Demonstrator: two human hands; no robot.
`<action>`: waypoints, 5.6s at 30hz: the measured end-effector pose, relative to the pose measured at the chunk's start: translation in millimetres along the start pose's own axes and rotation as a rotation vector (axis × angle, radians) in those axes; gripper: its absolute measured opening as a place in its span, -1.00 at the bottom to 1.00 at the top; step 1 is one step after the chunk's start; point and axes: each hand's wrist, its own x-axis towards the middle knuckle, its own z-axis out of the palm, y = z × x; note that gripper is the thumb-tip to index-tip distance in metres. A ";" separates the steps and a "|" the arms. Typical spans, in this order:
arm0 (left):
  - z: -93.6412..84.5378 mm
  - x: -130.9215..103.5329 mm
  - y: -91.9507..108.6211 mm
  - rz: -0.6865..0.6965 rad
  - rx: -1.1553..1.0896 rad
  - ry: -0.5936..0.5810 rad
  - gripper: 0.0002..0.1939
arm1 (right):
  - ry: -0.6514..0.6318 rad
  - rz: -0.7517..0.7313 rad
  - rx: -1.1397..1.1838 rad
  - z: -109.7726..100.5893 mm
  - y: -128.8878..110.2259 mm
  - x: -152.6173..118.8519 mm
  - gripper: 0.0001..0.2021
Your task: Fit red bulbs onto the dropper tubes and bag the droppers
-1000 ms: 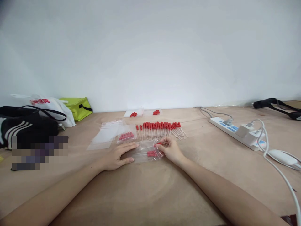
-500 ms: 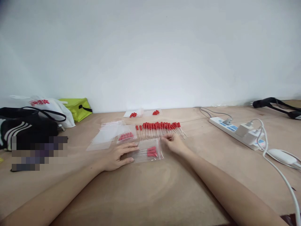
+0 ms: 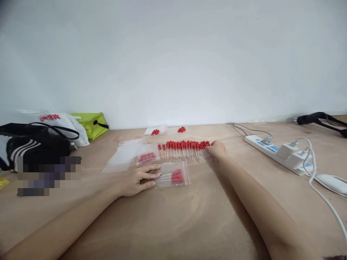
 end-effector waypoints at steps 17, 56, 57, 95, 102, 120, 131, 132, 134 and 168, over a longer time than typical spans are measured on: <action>-0.8 0.2 3.8 -0.008 0.053 -0.001 -0.64 | -0.051 -0.141 0.909 -2.3 -22.2 -83.5 -0.55; 0.6 -0.6 1.1 0.007 0.071 0.047 -0.47 | -0.387 -0.467 0.522 17.8 -37.8 -104.2 -0.75; 0.3 -0.7 1.6 0.004 0.077 0.041 -0.48 | -0.343 -0.461 0.476 13.8 -36.7 -99.2 -0.76; -0.7 0.2 2.5 0.008 0.078 0.009 -0.58 | -0.108 -0.161 0.242 -21.1 -14.7 -35.4 -0.74; -0.3 0.8 2.3 0.014 0.095 0.011 -0.58 | -0.249 -0.209 0.848 -9.6 -22.3 -75.0 -0.47; -1.3 0.1 4.1 0.000 0.082 0.003 -0.59 | -0.031 -0.157 1.167 17.5 -37.3 -96.1 -0.53; -1.3 0.0 4.5 -0.007 0.072 0.006 -0.59 | -0.128 -0.221 1.196 25.3 -36.6 -99.9 -0.54; -1.1 0.0 4.2 -0.006 0.076 0.007 -0.59 | -0.150 -0.218 1.193 25.6 -36.6 -99.9 -0.54; -0.6 0.0 3.5 0.003 0.079 0.016 -0.59 | -0.194 -0.208 1.171 25.1 -36.3 -99.6 -0.55; -1.5 -0.3 4.4 -0.020 0.101 0.003 -0.50 | -0.474 -0.257 0.978 26.7 -41.5 -106.1 -0.69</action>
